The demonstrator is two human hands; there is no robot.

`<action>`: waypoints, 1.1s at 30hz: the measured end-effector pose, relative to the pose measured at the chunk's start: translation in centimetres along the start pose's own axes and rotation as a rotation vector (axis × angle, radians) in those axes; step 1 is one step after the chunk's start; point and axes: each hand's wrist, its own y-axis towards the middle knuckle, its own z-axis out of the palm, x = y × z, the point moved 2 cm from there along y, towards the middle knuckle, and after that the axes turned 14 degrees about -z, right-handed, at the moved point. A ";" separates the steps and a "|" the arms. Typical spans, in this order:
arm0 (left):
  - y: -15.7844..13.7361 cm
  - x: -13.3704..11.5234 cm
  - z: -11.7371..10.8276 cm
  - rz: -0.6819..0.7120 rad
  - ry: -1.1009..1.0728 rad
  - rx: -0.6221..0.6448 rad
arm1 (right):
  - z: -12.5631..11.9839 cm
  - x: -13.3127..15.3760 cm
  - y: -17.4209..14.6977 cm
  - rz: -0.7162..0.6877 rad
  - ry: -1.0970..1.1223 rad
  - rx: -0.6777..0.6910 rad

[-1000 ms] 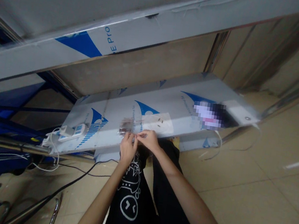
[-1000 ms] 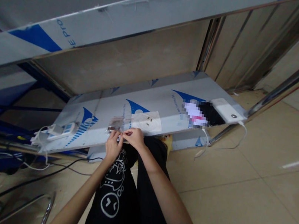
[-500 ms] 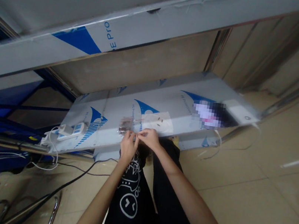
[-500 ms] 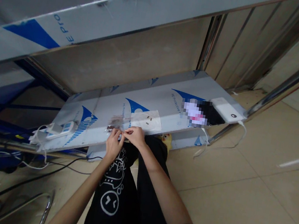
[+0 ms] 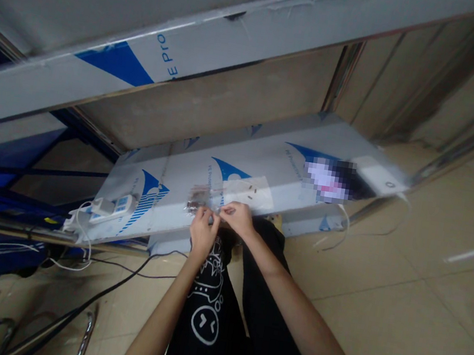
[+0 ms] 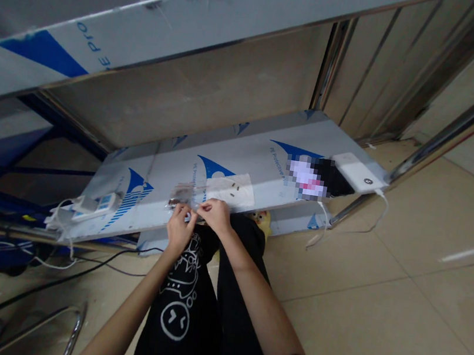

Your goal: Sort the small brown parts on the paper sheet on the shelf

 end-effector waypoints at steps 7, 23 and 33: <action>0.1 -0.4 -0.1 -0.010 -0.115 0.027 | -0.6 0.0 0.0 0.006 0.037 0.001; 0.0 -0.8 0.0 0.004 -0.177 -0.008 | 0.4 -0.4 -0.1 -0.130 0.116 0.158; 0.1 -0.4 -0.1 0.150 -0.038 -0.023 | 0.3 0.1 -0.3 -0.188 0.010 0.382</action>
